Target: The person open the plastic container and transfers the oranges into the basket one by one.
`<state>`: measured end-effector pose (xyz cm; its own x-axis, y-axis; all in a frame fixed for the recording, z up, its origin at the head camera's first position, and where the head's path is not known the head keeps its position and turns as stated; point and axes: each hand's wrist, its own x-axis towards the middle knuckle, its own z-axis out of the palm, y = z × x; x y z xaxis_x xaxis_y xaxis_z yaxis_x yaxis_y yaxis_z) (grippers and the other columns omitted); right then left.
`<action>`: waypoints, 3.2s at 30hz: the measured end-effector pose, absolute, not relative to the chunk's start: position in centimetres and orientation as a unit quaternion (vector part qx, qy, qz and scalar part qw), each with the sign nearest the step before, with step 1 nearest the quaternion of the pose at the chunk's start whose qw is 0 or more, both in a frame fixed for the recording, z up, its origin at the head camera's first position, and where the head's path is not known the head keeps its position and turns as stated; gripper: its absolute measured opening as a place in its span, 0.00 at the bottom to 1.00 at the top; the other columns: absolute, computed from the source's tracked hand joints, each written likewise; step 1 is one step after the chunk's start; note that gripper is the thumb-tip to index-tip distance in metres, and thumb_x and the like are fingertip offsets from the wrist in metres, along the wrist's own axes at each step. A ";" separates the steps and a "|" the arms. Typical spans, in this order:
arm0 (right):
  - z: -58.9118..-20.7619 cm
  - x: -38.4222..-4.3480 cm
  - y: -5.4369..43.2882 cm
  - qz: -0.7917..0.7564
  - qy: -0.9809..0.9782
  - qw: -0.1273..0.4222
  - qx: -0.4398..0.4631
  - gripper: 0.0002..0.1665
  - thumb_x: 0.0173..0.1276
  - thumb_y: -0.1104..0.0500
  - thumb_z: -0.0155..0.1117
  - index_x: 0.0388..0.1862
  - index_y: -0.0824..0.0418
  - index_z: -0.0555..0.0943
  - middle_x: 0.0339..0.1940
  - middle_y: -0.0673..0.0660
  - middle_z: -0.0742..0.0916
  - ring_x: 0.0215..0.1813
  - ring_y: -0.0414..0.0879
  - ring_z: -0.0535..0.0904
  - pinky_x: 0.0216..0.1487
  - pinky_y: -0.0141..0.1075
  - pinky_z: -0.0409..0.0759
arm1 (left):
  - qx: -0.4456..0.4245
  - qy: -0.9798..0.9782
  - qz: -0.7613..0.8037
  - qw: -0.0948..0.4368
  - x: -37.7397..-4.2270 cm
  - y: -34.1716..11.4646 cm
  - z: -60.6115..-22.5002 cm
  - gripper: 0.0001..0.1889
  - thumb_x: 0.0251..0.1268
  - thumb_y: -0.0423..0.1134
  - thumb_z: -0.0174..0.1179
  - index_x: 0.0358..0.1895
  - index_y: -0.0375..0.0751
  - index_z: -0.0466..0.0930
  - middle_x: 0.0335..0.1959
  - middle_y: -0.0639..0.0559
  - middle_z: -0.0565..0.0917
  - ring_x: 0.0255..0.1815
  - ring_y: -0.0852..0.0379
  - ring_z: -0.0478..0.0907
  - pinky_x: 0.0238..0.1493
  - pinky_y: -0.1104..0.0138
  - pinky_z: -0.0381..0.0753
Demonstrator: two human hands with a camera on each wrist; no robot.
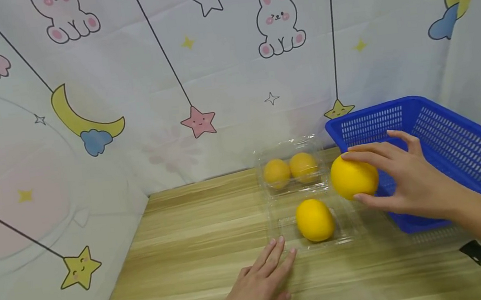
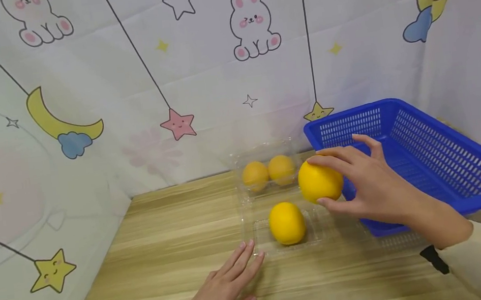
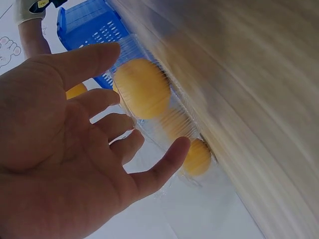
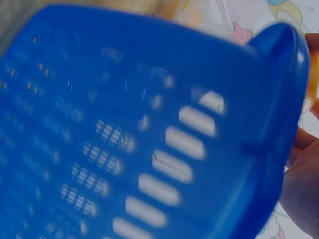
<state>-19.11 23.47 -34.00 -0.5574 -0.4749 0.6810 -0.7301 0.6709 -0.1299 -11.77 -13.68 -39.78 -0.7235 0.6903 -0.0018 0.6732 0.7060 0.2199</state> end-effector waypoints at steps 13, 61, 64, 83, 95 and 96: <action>-33.4 -19.2 26.6 0.199 -0.873 0.322 0.309 0.46 0.46 0.51 0.86 0.67 0.55 0.82 0.63 0.63 0.86 0.62 0.63 0.77 0.80 0.62 0.42 | 0.365 0.924 0.097 0.052 -11.9 -13.8 -39.8 0.41 0.79 0.47 0.63 0.87 0.52 0.53 0.89 0.49 0.51 0.88 0.52 0.51 0.59 0.48 0.82; -37.4 -20.1 32.3 0.148 -0.964 0.049 0.213 0.44 0.57 0.43 0.85 0.67 0.63 0.81 0.58 0.60 0.89 0.52 0.56 0.87 0.46 0.53 0.86 | 0.343 0.930 0.118 0.064 -12.2 -13.4 -39.6 0.42 0.77 0.49 0.63 0.87 0.56 0.53 0.89 0.53 0.51 0.88 0.55 0.51 0.60 0.40 0.82; -37.3 -20.3 32.3 0.152 -0.967 0.014 0.204 0.45 0.59 0.40 0.83 0.68 0.63 0.81 0.60 0.63 0.88 0.54 0.61 0.86 0.48 0.60 0.85 | 0.341 0.930 0.118 0.066 -12.1 -13.4 -39.6 0.41 0.77 0.49 0.63 0.87 0.56 0.53 0.89 0.53 0.51 0.88 0.55 0.50 0.60 0.40 0.82; -37.4 -20.7 32.2 0.172 -0.963 -0.040 0.206 0.42 0.62 0.40 0.81 0.68 0.60 0.81 0.61 0.59 0.88 0.58 0.62 0.84 0.52 0.63 0.83 | 0.346 0.930 0.113 0.056 -12.1 -13.5 -39.8 0.42 0.77 0.50 0.64 0.87 0.55 0.54 0.88 0.51 0.52 0.88 0.54 0.51 0.58 0.45 0.83; -37.2 -20.7 32.3 0.174 -0.958 -0.065 0.218 0.39 0.66 0.40 0.77 0.70 0.59 0.81 0.64 0.59 0.87 0.59 0.59 0.84 0.52 0.55 0.85 | 0.343 0.931 0.112 0.059 -12.0 -13.5 -39.6 0.42 0.77 0.50 0.64 0.87 0.56 0.53 0.89 0.52 0.52 0.88 0.55 0.51 0.59 0.44 0.83; -37.2 -20.7 32.3 0.177 -0.957 -0.066 0.219 0.37 0.68 0.41 0.76 0.69 0.59 0.81 0.63 0.57 0.87 0.58 0.55 0.84 0.51 0.50 0.85 | 0.342 0.931 0.113 0.062 -12.0 -13.5 -39.5 0.42 0.77 0.50 0.64 0.87 0.56 0.53 0.89 0.52 0.52 0.88 0.55 0.51 0.59 0.44 0.83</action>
<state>-20.68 32.31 -37.18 -0.8958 -0.4418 -0.0487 -0.3952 0.8418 -0.3678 -11.98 -13.50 -39.54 -0.7587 0.6503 -0.0374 0.6223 0.7406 0.2533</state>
